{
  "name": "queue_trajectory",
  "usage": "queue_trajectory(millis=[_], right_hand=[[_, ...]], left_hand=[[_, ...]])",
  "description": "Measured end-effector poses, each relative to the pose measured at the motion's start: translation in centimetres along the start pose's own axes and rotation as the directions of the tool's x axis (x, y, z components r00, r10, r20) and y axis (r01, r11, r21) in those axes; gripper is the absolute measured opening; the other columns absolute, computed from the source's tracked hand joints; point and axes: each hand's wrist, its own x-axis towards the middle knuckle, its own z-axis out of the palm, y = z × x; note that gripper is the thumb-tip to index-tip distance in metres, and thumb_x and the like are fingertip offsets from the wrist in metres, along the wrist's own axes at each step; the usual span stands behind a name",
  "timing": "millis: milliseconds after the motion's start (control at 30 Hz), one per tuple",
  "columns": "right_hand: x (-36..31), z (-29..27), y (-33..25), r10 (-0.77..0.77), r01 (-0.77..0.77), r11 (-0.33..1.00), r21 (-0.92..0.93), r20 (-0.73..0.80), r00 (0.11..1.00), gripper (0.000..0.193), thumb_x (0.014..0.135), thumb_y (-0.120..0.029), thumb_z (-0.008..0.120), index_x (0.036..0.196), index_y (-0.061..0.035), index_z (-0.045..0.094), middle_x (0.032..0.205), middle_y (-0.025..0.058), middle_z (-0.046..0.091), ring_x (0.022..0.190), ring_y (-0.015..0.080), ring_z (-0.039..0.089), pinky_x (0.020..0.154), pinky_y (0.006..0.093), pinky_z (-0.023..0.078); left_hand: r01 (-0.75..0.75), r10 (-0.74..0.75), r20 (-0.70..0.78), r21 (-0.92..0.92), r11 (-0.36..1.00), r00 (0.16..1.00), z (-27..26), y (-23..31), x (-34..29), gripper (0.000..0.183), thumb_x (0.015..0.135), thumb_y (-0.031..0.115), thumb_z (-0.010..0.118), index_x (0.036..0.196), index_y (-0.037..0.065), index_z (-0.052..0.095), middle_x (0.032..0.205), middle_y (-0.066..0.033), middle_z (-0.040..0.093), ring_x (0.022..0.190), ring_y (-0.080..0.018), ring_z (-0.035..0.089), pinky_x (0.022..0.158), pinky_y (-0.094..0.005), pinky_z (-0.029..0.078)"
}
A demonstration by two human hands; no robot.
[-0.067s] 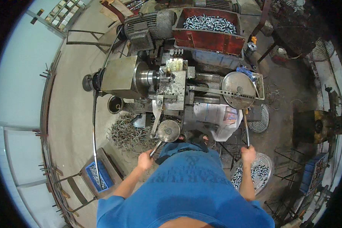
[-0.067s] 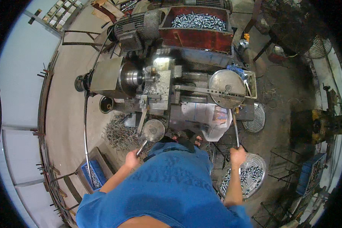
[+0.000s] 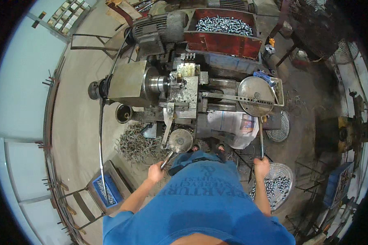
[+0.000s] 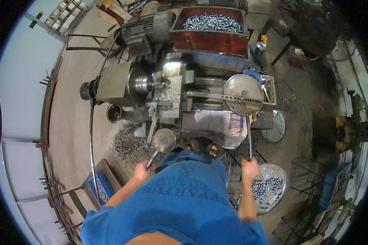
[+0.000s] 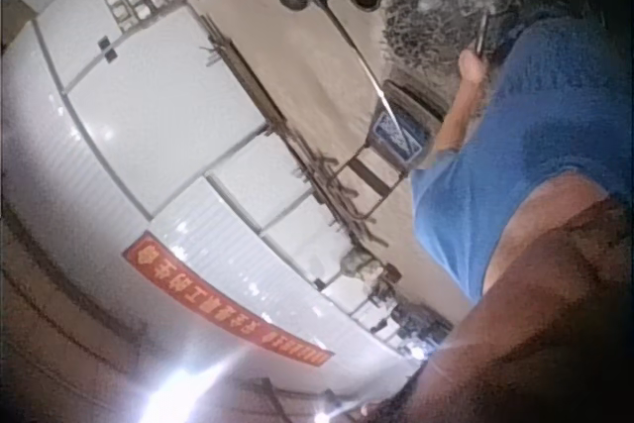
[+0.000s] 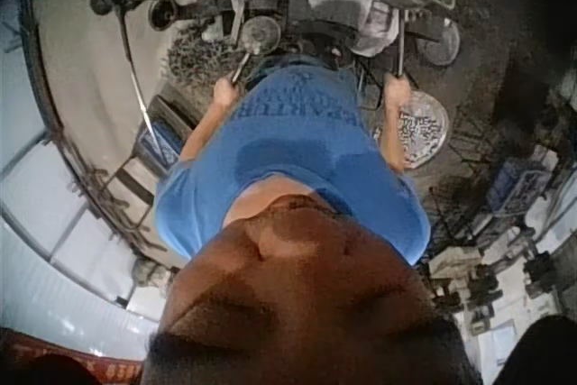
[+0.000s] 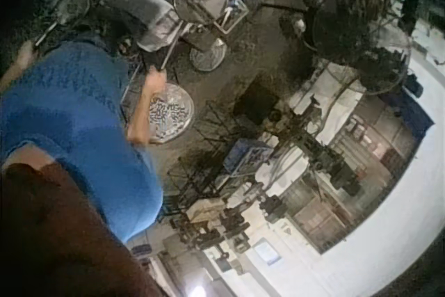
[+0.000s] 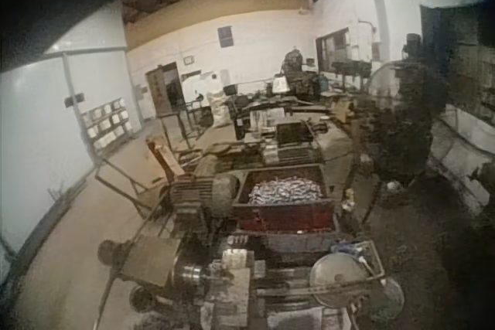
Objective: The person operates a manual lathe machine to process metal components, using various levers to engage the feed and feed rate, while handling metal bolts and metal chips by hand.
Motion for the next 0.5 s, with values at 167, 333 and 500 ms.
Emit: queue_trajectory(millis=[167,333,500], right_hand=[[-1.2,0.9,-1.0,-0.010,0.006,0.998,-0.054,-0.080,0.997,0.024,0.061,-0.024,0.053,0.070,-0.0018,0.059,0.074,0.0225,0.060,0.071,0.0409,0.058,0.065,0.0468,0.044],[0.6,0.1,0.5,-0.088,0.081,0.986,-0.145,-0.046,0.995,0.030,0.066,-0.030,0.051,0.074,-0.0023,0.060,0.074,0.0219,0.060,0.071,0.0426,0.057,0.063,0.0470,0.045],[11.7,-4.8,5.6,-0.263,0.190,0.803,-0.565,-0.049,0.964,0.034,0.068,-0.037,0.062,0.081,-0.0049,0.059,0.079,0.0169,0.060,0.075,0.0361,0.060,0.066,0.0465,0.048]], left_hand=[[0.021,-0.021,-0.037,-0.018,1.000,0.999,0.9,-0.5,0.0,0.023,0.071,0.012,0.056,0.094,0.011,0.061,0.078,-0.0194,0.062,0.074,-0.0390,0.058,0.067,-0.0488,0.047],[0.052,-0.051,-0.066,0.018,0.998,0.997,1.1,-1.1,0.0,0.019,0.072,0.015,0.057,0.090,0.012,0.062,0.077,-0.0189,0.062,0.073,-0.0384,0.058,0.066,-0.0486,0.046],[0.063,-0.064,0.029,0.040,0.997,0.998,0.0,-0.6,-0.7,0.024,0.069,0.013,0.056,0.092,0.012,0.061,0.078,-0.0190,0.061,0.075,-0.0383,0.058,0.065,-0.0480,0.046]])
